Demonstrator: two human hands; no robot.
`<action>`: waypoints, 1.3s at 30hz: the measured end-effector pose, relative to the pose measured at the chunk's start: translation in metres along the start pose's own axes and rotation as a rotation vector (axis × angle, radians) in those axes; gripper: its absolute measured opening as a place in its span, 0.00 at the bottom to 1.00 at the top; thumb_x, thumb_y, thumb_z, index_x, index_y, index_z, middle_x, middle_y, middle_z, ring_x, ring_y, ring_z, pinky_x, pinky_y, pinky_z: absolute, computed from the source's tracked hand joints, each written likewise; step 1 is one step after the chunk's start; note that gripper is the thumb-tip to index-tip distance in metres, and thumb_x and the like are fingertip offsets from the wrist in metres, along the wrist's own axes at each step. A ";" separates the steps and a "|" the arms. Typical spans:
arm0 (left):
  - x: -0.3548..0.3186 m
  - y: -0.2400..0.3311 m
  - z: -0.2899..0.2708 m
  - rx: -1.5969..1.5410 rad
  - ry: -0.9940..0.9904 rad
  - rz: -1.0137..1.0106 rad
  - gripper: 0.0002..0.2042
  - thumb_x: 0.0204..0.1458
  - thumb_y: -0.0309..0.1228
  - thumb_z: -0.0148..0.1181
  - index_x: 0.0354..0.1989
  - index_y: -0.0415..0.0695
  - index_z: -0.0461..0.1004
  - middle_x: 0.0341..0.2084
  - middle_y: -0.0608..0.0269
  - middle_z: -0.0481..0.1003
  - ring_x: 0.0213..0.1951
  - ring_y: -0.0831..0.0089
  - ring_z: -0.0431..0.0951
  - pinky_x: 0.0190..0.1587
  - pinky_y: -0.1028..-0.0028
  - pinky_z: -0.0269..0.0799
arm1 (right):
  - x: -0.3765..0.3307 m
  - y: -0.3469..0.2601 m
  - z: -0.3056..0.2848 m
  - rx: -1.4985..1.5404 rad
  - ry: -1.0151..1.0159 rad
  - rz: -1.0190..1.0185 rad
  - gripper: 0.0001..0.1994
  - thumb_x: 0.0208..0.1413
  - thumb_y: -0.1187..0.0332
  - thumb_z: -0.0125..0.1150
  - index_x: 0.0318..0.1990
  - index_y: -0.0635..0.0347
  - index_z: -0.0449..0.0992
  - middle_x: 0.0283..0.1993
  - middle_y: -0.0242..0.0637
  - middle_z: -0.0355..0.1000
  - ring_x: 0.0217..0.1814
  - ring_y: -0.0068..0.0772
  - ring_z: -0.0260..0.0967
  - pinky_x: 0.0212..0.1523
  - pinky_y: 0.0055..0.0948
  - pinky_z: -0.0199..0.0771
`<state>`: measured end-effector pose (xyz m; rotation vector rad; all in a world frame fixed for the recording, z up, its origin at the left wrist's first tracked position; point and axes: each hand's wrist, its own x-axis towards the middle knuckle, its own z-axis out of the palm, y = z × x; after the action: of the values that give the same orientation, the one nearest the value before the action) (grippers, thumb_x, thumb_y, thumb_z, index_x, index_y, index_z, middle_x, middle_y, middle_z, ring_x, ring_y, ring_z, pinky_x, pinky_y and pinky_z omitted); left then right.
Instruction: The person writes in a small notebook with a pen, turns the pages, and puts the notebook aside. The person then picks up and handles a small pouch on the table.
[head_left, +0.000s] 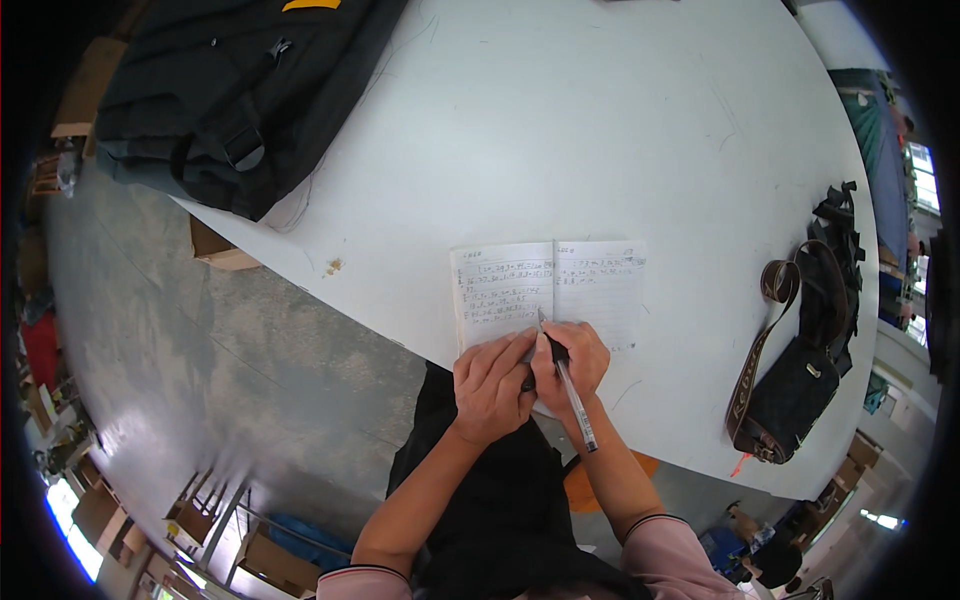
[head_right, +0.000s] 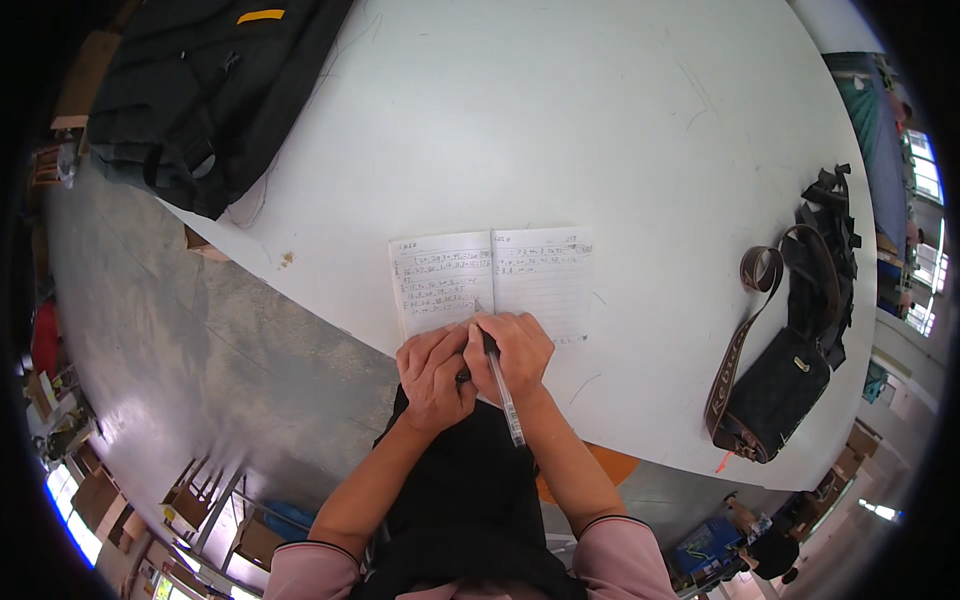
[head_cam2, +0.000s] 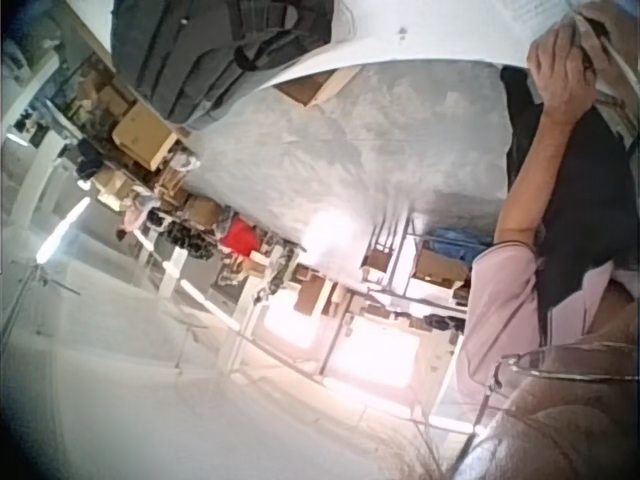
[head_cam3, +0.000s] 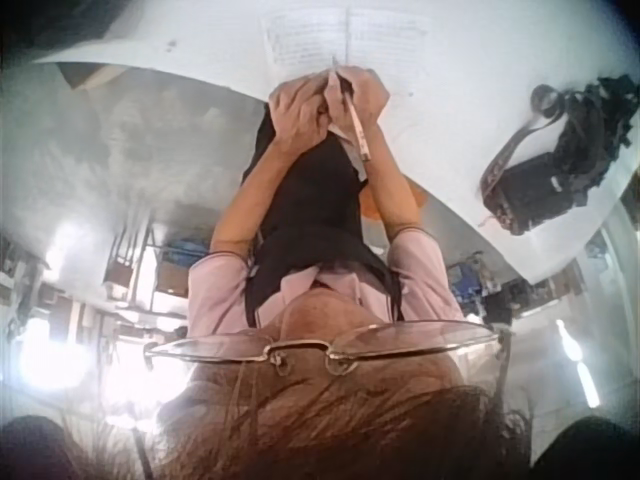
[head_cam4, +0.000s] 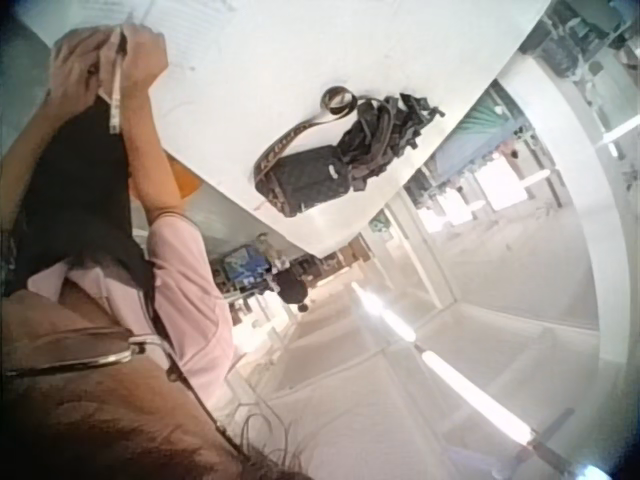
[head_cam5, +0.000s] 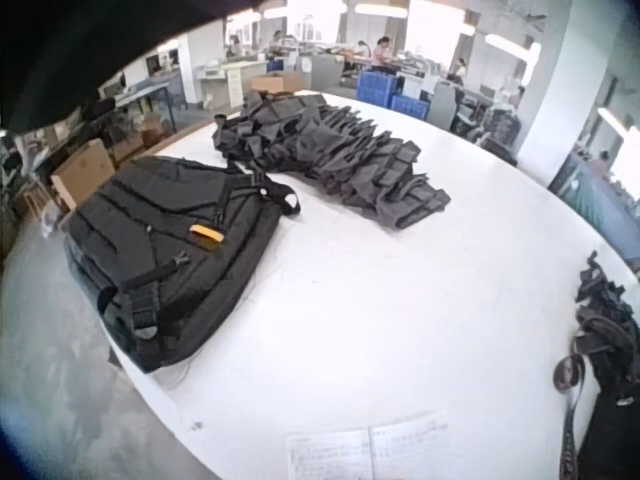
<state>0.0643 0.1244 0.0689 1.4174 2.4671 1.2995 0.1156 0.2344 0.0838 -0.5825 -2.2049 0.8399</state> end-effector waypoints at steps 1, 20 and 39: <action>0.000 0.000 0.000 0.010 0.001 0.003 0.05 0.43 0.27 0.55 0.30 0.45 0.69 0.46 0.62 0.74 0.46 0.67 0.73 0.48 0.67 0.63 | 0.000 0.000 0.000 -0.009 0.000 -0.009 0.10 0.42 0.80 0.60 0.34 0.64 0.70 0.22 0.39 0.69 0.17 0.36 0.63 0.20 0.28 0.61; -0.003 -0.001 0.003 0.033 0.019 -0.001 0.07 0.47 0.30 0.54 0.34 0.46 0.71 0.45 0.63 0.74 0.46 0.70 0.73 0.48 0.68 0.63 | 0.004 -0.004 -0.001 -0.073 -0.067 0.047 0.08 0.42 0.79 0.61 0.32 0.64 0.72 0.23 0.40 0.71 0.18 0.36 0.64 0.21 0.27 0.63; -0.002 -0.001 0.003 0.021 0.035 -0.002 0.06 0.47 0.30 0.54 0.34 0.46 0.70 0.45 0.63 0.74 0.46 0.70 0.73 0.48 0.69 0.63 | 0.000 -0.003 -0.001 -0.082 -0.080 0.068 0.06 0.46 0.75 0.59 0.33 0.64 0.71 0.25 0.40 0.71 0.20 0.35 0.64 0.22 0.28 0.65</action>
<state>0.0659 0.1251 0.0657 1.4082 2.5110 1.3125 0.1163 0.2327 0.0864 -0.6775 -2.3125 0.8234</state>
